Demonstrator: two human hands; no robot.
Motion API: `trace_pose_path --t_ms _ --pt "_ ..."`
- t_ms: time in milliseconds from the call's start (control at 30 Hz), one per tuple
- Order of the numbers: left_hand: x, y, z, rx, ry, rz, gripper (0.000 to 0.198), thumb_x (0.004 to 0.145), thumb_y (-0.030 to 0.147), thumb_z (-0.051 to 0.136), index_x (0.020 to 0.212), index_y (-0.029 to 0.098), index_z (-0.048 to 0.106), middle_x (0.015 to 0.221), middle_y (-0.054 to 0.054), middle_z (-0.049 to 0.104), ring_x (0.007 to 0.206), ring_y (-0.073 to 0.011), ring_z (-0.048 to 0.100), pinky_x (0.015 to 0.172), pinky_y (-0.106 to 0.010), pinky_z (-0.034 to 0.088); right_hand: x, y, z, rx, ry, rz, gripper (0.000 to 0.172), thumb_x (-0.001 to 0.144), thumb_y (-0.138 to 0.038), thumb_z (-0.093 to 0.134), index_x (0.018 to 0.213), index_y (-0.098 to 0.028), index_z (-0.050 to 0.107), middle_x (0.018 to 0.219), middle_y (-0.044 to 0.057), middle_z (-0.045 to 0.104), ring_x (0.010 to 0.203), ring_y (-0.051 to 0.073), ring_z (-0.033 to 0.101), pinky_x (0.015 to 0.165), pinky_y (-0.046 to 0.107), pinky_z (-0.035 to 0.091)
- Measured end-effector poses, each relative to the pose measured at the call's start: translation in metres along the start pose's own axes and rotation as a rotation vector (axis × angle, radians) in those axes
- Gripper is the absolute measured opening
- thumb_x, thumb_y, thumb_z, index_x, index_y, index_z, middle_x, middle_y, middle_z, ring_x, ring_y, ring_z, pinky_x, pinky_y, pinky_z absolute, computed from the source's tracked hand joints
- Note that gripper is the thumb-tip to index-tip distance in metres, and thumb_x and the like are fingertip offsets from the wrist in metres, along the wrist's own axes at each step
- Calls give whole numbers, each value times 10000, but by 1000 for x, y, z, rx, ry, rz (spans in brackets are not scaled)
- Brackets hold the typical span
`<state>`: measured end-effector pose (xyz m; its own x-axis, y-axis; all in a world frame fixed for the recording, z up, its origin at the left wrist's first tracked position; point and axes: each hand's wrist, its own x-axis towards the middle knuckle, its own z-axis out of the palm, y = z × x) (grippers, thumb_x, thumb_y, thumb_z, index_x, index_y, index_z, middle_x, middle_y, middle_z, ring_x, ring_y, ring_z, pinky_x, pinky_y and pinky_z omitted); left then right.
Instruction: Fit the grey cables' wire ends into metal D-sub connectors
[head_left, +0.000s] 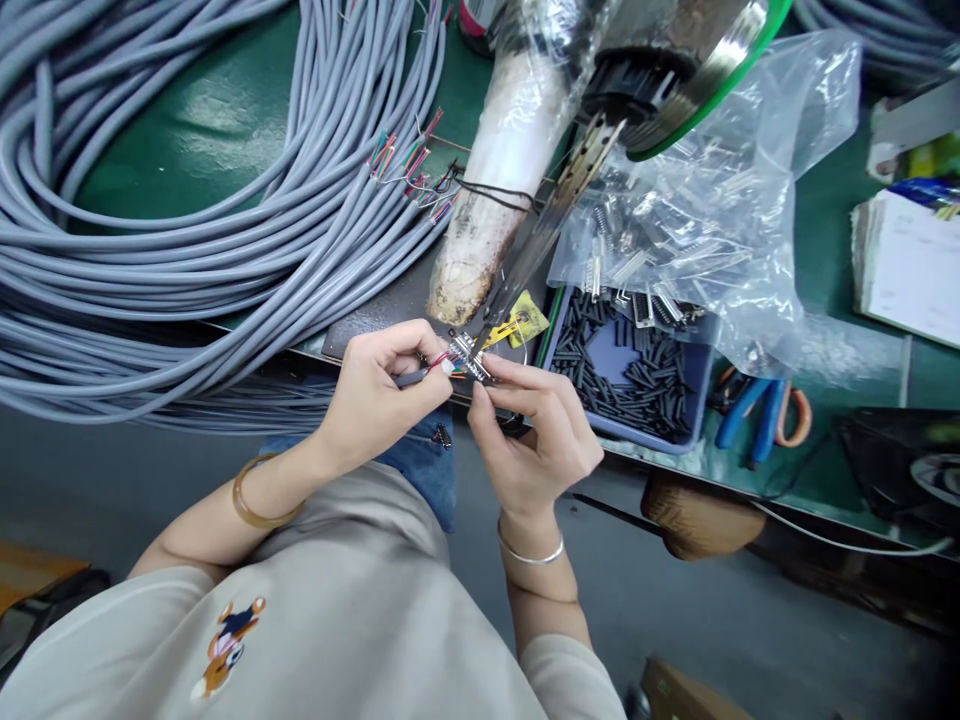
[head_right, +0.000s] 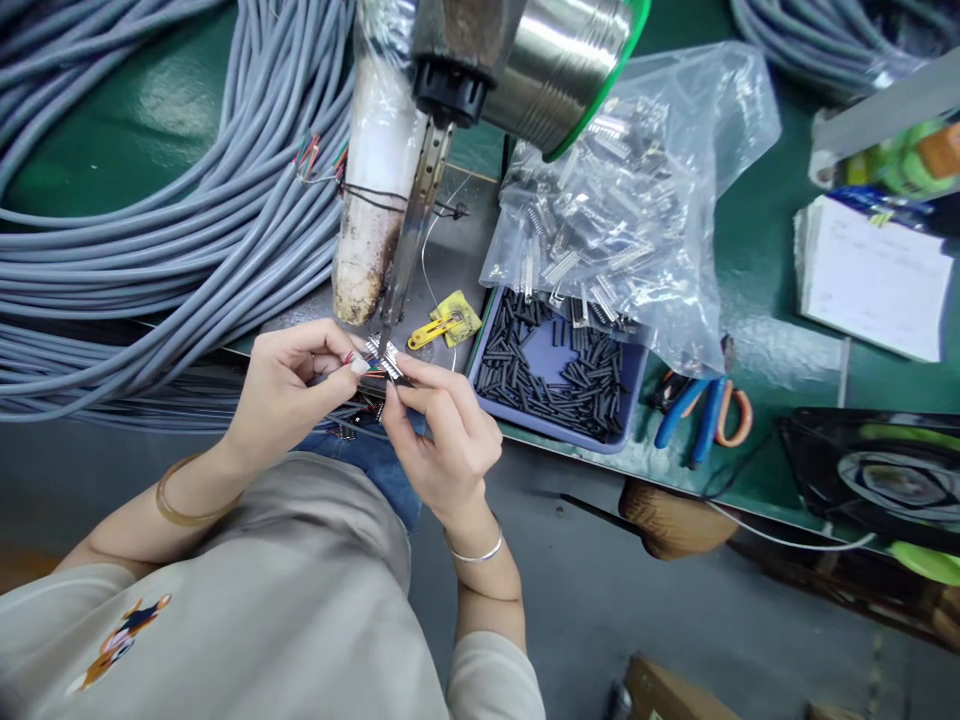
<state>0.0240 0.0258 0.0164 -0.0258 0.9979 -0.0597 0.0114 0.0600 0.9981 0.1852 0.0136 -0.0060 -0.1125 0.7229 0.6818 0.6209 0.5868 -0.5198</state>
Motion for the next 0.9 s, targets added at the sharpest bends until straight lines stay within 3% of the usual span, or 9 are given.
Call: trace_pose_path --t_ms 233,567,700,800,900 --pt "1 8 1 -33 22 29 94 735 156 660 672 158 591 671 -5 629 544 -62 473 482 -183 336 7 -6 -1 -28 15 1 182 855 -91 786 927 -232 697 1044 6 802 906 143 774 827 260 641" --pt "1 0 -3 -125 -65 -93 144 735 180 711 675 153 584 667 9 586 516 -39 399 455 -168 296 -6 -2 -2 -139 -4 -133 180 877 -107 766 926 -230 645 1078 32 816 882 149 796 782 241 648" --pt "-5 2 -6 -184 -131 -104 175 738 168 743 843 165 603 688 40 571 479 -16 340 438 -155 273 -3 -3 -5 -17 9 26 167 882 -106 754 891 -232 646 1003 14 816 851 146 789 734 250 649" --pt "-10 1 -10 -259 -196 -71 281 760 182 746 1001 183 600 754 33 608 515 -32 431 477 -148 358 -3 -6 -9 145 -104 250 131 920 -139 707 842 -218 638 945 5 799 851 142 782 683 229 643" --pt "-15 -3 -15 -267 -265 -15 162 807 200 720 941 158 641 758 9 600 570 -56 470 502 -161 386 -6 -8 -13 210 -80 349 72 937 -150 690 901 -211 680 938 -1 789 720 119 760 589 202 616"
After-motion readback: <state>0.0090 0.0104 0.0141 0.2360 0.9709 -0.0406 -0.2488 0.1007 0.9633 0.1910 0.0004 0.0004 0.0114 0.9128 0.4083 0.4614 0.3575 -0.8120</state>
